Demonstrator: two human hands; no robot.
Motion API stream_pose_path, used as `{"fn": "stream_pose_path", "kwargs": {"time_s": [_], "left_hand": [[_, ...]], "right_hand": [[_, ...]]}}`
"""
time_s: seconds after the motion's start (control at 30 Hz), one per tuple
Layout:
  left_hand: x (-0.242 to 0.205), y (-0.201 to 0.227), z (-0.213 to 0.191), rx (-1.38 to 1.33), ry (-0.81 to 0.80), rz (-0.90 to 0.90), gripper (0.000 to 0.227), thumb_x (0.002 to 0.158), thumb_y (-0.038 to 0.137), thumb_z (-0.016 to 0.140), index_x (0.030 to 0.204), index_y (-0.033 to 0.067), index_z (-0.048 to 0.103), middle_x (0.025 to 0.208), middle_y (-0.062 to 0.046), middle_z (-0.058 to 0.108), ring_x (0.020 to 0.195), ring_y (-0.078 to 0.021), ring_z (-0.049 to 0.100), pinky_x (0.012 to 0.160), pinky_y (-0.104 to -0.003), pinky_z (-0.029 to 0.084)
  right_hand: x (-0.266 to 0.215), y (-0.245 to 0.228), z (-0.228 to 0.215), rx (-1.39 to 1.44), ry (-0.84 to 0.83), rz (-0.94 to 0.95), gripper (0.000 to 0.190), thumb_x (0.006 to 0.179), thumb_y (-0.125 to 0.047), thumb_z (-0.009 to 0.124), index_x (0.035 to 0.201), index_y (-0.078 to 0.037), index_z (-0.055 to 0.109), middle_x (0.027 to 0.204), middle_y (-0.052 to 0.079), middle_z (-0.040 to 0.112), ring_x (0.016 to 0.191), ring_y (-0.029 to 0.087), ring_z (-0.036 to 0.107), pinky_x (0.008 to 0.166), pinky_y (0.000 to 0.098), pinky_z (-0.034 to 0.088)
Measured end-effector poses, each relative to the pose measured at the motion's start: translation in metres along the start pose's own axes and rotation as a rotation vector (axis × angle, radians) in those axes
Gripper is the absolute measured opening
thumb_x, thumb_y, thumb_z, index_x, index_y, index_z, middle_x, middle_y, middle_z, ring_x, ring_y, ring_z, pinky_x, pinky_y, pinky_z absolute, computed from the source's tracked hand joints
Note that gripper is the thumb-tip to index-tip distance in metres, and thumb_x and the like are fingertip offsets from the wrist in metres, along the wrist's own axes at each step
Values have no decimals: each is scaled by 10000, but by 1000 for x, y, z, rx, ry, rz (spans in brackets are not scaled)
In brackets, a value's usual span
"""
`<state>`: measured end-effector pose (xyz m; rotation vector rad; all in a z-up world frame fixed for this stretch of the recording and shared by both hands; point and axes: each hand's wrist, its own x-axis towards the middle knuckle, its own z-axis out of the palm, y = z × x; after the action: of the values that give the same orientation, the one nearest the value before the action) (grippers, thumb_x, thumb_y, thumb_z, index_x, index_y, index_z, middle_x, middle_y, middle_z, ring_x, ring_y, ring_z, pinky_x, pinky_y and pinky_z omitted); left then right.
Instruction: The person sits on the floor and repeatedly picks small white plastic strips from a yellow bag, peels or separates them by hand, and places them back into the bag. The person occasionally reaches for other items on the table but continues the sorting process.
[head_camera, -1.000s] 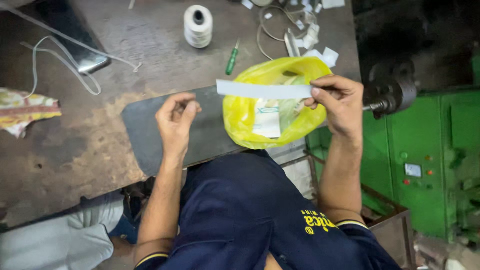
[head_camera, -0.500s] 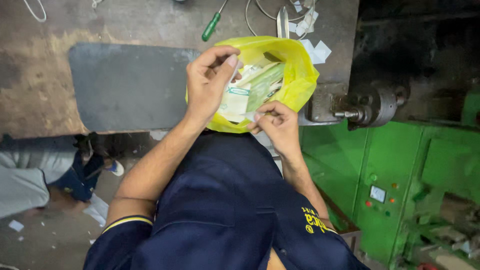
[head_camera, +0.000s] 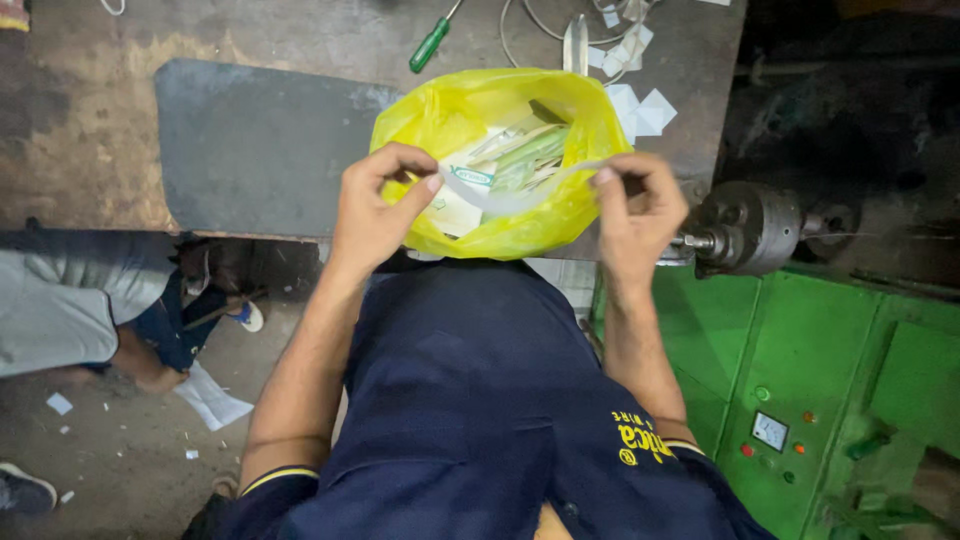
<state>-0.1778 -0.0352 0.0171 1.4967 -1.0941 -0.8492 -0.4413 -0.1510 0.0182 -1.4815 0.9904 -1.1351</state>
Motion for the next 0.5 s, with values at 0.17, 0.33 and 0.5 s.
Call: {"fn": "stream_pose_path", "kwargs": {"time_s": [0.17, 0.33, 0.5], "left_hand": [[23, -24, 3, 1065, 403, 326, 631, 661, 332, 880, 1185, 65, 648, 1116, -219, 711, 948, -372, 701, 748, -378, 520], [44, -28, -3, 350, 202, 3, 293, 885, 21, 667, 1174, 29, 614, 995, -152, 698, 867, -313, 694, 749, -393, 545], [42, -8, -19, 350, 148, 118, 126, 908, -93, 590, 1009, -20, 570, 962, -184, 593, 807, -340, 633, 736, -407, 512]], "right_hand": [[39, 0, 15, -394, -183, -226, 158, 884, 121, 599, 994, 42, 679, 1024, 142, 692, 925, 229, 698, 812, 332, 578], [53, -6, 37, -852, -525, -365, 236, 770, 61, 602, 980, 19, 701, 1088, 194, 681, 1055, 418, 638, 931, 493, 506], [57, -2, 71, -670, -666, -392, 384, 817, 16, 592, 1197, 22, 648, 1194, 240, 661, 1132, 436, 616, 1000, 490, 492]]}}
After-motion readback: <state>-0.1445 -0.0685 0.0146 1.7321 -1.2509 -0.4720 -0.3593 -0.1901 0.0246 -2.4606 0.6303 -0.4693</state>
